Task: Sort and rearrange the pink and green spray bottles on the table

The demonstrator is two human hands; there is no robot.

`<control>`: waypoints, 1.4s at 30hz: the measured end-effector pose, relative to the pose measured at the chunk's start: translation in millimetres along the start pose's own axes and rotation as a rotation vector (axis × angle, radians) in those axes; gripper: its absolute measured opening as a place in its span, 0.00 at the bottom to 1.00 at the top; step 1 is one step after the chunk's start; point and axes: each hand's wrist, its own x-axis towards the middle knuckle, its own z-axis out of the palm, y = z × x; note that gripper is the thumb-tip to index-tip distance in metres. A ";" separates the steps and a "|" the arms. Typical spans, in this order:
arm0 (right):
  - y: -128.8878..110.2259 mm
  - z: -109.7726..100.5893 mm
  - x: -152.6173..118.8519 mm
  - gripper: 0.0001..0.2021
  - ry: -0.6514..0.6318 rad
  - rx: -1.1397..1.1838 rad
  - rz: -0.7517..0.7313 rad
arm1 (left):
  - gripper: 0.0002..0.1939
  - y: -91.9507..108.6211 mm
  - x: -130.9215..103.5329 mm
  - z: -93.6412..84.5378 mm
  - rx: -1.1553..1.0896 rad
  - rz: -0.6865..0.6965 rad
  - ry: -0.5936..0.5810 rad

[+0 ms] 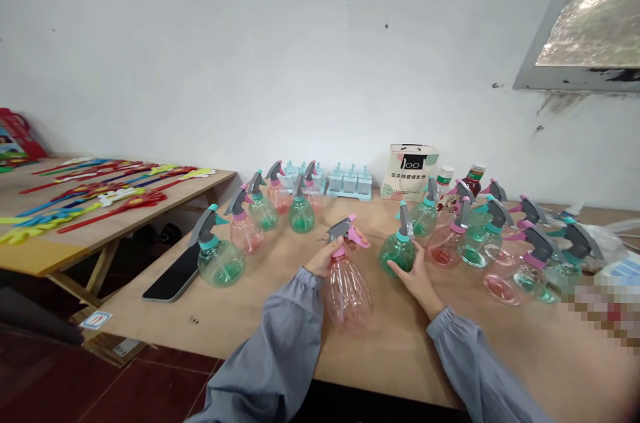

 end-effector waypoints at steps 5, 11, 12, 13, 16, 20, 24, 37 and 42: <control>-1.7 -0.1 -0.4 0.46 0.011 0.004 0.007 | 0.25 3.8 0.2 5.3 -0.009 0.068 0.172; -6.5 -0.3 -0.3 0.45 0.000 0.025 0.013 | 0.30 9.9 -4.3 13.9 0.027 0.036 0.149; -6.9 -0.1 -0.2 0.45 0.004 0.023 0.010 | 0.30 9.6 -4.4 14.9 0.042 0.052 0.156; -7.0 0.0 -0.1 0.45 0.008 0.018 0.008 | 0.28 9.3 -4.3 15.8 0.073 0.079 0.177; -6.4 0.0 0.4 0.44 0.020 0.001 -0.001 | 0.22 9.8 -3.5 16.7 0.248 0.202 0.292; -4.6 -0.7 0.8 0.45 0.014 0.003 -0.003 | 0.17 19.3 -3.3 9.7 0.482 0.321 0.435; -2.9 -1.1 0.5 0.45 -0.002 0.001 0.005 | 0.14 38.1 -4.5 -12.1 0.613 0.416 0.619; -0.5 -1.3 0.5 0.45 -0.003 0.011 0.019 | 0.18 65.2 -19.6 -98.2 0.757 0.508 0.845; 0.6 -0.8 1.1 0.46 0.015 -0.004 0.006 | 0.41 56.7 -9.9 -105.2 0.781 0.642 0.863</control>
